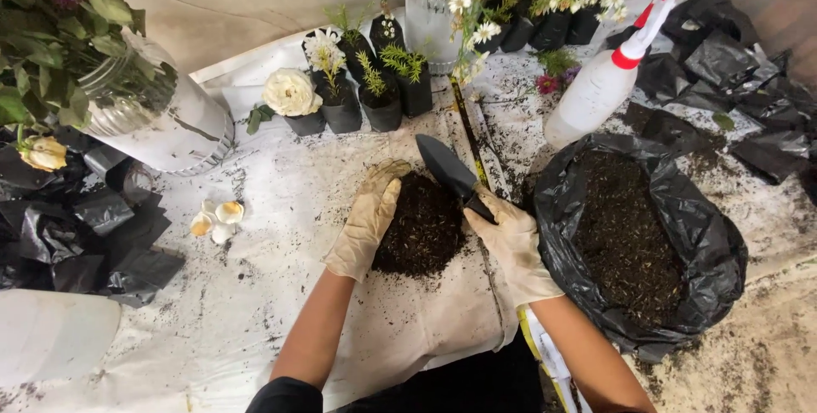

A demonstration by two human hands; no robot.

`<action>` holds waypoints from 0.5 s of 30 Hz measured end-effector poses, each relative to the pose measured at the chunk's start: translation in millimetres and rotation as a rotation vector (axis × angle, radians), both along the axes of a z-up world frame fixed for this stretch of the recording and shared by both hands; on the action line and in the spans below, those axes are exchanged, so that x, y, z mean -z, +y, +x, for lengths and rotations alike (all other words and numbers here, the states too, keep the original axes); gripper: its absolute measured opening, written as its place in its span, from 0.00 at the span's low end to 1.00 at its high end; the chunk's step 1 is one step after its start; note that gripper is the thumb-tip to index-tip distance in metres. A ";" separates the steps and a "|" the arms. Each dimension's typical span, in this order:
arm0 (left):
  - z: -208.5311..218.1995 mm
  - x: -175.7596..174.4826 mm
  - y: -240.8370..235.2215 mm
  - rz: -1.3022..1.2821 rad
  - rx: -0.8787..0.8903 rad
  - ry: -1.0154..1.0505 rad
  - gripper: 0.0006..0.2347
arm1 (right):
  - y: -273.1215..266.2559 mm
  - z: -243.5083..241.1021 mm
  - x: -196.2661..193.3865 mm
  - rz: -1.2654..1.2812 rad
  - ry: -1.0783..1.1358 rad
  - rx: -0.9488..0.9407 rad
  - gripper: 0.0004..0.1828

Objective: The person uses a small hand trowel to mix a pile of dark soil on a white surface. The person repeatedly scoops and turns the soil to combine it. Several potted plants and a bag of soil are visible nearby.

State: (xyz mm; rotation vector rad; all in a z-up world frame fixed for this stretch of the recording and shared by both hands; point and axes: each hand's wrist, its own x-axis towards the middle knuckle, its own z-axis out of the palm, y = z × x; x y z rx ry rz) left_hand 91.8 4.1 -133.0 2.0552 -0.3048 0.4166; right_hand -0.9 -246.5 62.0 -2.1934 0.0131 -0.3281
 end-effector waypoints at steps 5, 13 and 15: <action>-14.7 -38.6 -2.3 -0.006 -0.001 0.007 0.14 | 10.3 0.7 -29.0 0.041 -0.043 -0.078 0.22; 20.7 69.3 -4.0 -0.090 -0.023 0.033 0.13 | 4.7 2.8 -18.0 0.089 -0.072 -0.149 0.20; 15.1 56.2 -6.9 -0.086 -0.016 0.041 0.13 | 1.3 2.1 -19.8 0.051 -0.082 -0.139 0.19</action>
